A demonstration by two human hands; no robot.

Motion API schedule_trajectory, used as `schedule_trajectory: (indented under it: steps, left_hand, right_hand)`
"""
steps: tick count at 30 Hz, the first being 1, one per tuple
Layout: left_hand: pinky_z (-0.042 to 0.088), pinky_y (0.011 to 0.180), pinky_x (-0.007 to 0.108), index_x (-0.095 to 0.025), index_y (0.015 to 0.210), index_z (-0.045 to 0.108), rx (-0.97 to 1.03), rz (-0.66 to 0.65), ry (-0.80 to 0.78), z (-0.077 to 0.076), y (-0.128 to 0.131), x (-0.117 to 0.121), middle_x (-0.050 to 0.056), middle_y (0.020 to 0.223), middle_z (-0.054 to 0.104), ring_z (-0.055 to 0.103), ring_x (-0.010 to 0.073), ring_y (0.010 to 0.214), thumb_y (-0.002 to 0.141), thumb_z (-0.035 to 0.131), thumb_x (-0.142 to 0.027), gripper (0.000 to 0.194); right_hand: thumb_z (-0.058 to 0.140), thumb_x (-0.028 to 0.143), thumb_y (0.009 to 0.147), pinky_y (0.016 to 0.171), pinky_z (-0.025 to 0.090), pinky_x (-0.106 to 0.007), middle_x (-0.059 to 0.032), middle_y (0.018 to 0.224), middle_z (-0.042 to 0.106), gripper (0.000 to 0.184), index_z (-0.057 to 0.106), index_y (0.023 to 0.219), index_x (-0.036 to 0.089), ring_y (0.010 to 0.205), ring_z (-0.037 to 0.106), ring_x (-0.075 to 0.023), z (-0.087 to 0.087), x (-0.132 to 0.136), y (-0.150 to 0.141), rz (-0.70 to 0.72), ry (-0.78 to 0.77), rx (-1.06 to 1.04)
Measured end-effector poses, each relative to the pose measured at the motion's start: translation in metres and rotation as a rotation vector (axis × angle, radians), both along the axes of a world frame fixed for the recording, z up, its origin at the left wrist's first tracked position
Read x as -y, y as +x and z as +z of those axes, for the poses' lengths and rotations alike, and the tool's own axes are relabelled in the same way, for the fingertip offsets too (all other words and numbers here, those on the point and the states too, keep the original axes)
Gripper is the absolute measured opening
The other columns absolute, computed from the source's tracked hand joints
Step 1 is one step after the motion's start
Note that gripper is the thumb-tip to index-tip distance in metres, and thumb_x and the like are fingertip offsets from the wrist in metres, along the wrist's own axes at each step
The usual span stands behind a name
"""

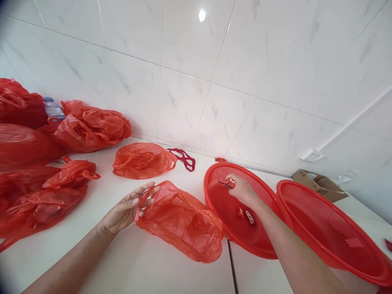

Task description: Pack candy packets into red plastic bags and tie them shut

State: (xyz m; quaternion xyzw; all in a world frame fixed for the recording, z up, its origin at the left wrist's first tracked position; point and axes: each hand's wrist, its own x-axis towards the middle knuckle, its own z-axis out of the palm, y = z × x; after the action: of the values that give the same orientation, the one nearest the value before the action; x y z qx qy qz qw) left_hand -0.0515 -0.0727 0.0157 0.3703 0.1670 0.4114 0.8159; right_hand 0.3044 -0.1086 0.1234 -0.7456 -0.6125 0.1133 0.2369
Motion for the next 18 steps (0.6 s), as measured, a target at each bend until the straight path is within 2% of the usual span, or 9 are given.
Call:
schedule_trajectory:
  steps: [3,5,7,10,12,14,18]
  left_hand:
    - [0.050,0.058,0.016,-0.028,0.127,0.050,0.021,-0.022,0.030,0.001,0.001,0.000,0.010,0.143,0.040,0.059,0.0190,0.103,0.077,0.063,-0.023,0.052]
    - [0.050,0.058,0.016,-0.028,0.128,0.049,0.027,-0.029,0.042,0.001,0.001,0.001,0.009,0.145,0.037,0.059,0.0195,0.104,0.077,0.063,-0.024,0.053]
    - [0.050,0.058,0.016,-0.029,0.129,0.048,0.032,-0.034,0.048,0.000,0.000,0.001,0.008,0.146,0.036,0.058,0.0199,0.105,0.077,0.063,-0.026,0.054]
    - [0.050,0.055,0.014,-0.030,0.130,0.046,0.033,-0.042,0.060,-0.001,-0.003,0.000,0.007,0.147,0.034,0.059,0.0201,0.106,0.075,0.064,-0.029,0.058]
    - [0.050,0.054,0.013,-0.030,0.131,0.046,0.032,-0.041,0.062,-0.003,-0.005,0.000,0.007,0.147,0.033,0.059,0.0202,0.105,0.074,0.065,-0.031,0.060]
    - [0.050,0.054,0.013,-0.030,0.130,0.046,0.031,-0.038,0.057,-0.003,-0.006,-0.001,0.006,0.148,0.032,0.059,0.0203,0.106,0.074,0.066,-0.031,0.060]
    - [0.051,0.057,0.013,-0.030,0.132,0.044,0.059,-0.064,0.078,-0.004,-0.007,-0.002,0.006,0.149,0.030,0.058,0.0203,0.106,0.076,0.064,-0.029,0.059]
  right_hand:
    - [0.048,0.008,0.071,0.077,0.043,-0.030,-0.0033,0.100,0.062,0.032,0.057,0.098,0.023,0.089,0.059,-0.0182,0.029,0.013,-0.041,0.243,0.136,-0.098]
    - [0.054,0.011,0.070,0.077,0.046,-0.029,0.0000,0.098,0.061,0.032,0.055,0.099,0.026,0.088,0.060,-0.0170,0.036,0.025,-0.074,0.422,0.105,-0.172]
    - [0.057,0.012,0.070,0.079,0.047,-0.028,0.0010,0.099,0.059,0.032,0.056,0.097,0.027,0.089,0.059,-0.0158,0.030,0.032,-0.102,0.633,0.043,-0.173]
    - [0.053,0.006,0.070,0.077,0.049,-0.028,-0.0002,0.107,0.057,0.044,0.056,0.106,0.031,0.090,0.058,-0.0154,0.013,0.032,-0.124,0.755,-0.078,-0.050]
    - [0.056,0.008,0.070,0.079,0.049,-0.029,-0.0009,0.112,0.056,0.051,0.054,0.114,0.033,0.097,0.057,-0.0176,0.008,0.027,-0.121,0.757,-0.101,0.022]
    - [0.060,0.017,0.072,0.083,0.048,-0.031,-0.0007,0.117,0.056,0.051,0.051,0.120,0.034,0.104,0.055,-0.0191,0.012,0.022,-0.105,0.661,-0.054,0.026]
    - [0.054,0.029,0.080,0.080,0.048,-0.032,-0.0024,0.110,0.061,0.040,0.052,0.120,0.030,0.097,0.059,-0.0194,0.020,0.014,-0.042,0.226,0.038,0.094]
